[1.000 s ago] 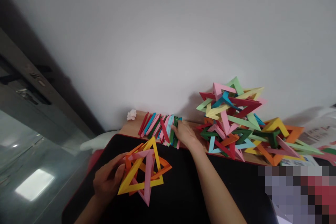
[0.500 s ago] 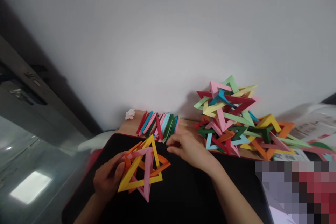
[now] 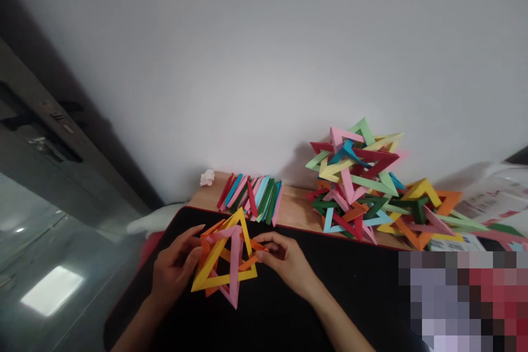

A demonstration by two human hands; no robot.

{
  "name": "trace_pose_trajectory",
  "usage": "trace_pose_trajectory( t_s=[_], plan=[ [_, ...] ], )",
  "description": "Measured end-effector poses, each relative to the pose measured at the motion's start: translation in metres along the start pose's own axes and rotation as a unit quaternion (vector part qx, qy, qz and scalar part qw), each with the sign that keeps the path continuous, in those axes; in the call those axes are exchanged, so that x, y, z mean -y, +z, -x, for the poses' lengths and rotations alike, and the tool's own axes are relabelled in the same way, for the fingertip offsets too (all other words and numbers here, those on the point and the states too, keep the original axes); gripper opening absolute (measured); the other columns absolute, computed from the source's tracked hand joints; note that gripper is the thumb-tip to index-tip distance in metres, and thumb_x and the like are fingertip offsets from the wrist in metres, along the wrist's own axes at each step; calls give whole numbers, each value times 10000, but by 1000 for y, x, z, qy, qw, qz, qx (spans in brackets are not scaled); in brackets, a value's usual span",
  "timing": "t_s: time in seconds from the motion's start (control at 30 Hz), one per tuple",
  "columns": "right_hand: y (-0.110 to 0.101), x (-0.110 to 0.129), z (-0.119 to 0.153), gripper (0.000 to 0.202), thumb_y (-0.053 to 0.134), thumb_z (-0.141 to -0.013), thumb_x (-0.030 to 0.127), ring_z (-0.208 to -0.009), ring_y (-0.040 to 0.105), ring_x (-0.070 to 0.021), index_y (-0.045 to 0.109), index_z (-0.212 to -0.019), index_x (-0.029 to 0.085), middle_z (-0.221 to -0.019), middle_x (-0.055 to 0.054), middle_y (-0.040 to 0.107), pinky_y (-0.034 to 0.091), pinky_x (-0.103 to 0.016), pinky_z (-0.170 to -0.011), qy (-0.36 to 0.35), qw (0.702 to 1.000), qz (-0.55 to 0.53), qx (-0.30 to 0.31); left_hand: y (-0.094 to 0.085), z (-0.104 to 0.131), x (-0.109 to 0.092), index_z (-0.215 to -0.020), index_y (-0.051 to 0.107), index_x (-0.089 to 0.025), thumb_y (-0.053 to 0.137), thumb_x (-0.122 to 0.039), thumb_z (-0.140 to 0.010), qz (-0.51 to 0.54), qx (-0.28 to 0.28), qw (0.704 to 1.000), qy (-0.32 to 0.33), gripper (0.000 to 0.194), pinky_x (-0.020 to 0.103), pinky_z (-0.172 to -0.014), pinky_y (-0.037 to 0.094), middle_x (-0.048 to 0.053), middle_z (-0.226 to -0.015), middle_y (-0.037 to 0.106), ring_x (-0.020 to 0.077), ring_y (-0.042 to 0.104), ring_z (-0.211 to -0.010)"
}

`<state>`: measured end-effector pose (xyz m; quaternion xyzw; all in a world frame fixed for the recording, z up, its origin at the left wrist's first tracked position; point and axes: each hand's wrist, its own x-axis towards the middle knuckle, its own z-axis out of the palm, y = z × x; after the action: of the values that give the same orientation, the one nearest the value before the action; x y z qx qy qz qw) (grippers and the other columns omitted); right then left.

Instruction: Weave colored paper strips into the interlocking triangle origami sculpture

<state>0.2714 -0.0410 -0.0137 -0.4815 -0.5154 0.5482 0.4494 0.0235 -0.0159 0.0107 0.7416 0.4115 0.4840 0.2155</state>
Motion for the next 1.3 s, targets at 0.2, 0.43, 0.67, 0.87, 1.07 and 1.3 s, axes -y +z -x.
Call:
trace_pose_trajectory(
  t_s=[0.2, 0.43, 0.67, 0.87, 1.07, 1.3],
  plan=[
    [6, -6, 4, 301, 760, -699, 407, -665, 646, -142, 703, -923, 216, -752, 7, 676, 551, -293, -683, 14, 998, -56, -29, -9, -11, -14, -1106, 661, -179, 584, -303, -849, 28, 54, 998, -35, 296, 177, -473, 481, 5, -722, 673, 100, 591, -512],
    [9, -13, 3, 215, 766, -702, 356, -705, 607, -127, 733, -871, 229, -858, -5, 641, 527, -250, -651, -32, 996, -61, -59, -10, -20, -24, -955, 725, -165, 580, -265, -855, 0, 61, 998, -29, 203, 200, -551, 488, 48, -791, 705, 136, 622, -637],
    [7, -7, 4, 293, 794, -659, 379, -744, 568, -144, 727, -900, 227, -857, -20, 558, 520, -280, -681, -87, 995, 11, -51, -10, -18, -28, -969, 734, -172, 601, -278, -833, 45, 50, 992, -106, 218, 196, -538, 462, 44, -801, 708, 130, 602, -616],
    [0, 49, 12, 161, 721, -767, 312, -959, 593, -195, 684, -890, 216, -1095, -89, 580, 512, -286, -722, -164, 979, 114, 34, -21, -29, -34, -958, 749, -177, 688, -364, -760, 135, 32, 957, -253, 279, 188, -476, 456, 16, -658, 700, 132, 591, -530],
    [4, 112, 20, 159, 691, -807, 344, -706, 559, -133, 658, -877, 205, -856, -32, 648, 448, -256, -624, -205, 935, 270, 107, -22, -38, -33, -889, 752, -164, 791, -434, -656, 361, 68, 861, -351, 359, 199, -590, 510, 49, -767, 737, 159, 661, -665],
    [23, 116, 11, 169, 720, -780, 322, -572, 479, -86, 650, -858, 190, -666, 41, 538, 385, -209, -539, -190, 925, 290, 154, -7, -24, -5, -974, 727, -119, 781, -307, -719, 457, 172, 767, -416, 322, 180, -572, 482, 56, -761, 718, 98, 621, -574]
  ],
)
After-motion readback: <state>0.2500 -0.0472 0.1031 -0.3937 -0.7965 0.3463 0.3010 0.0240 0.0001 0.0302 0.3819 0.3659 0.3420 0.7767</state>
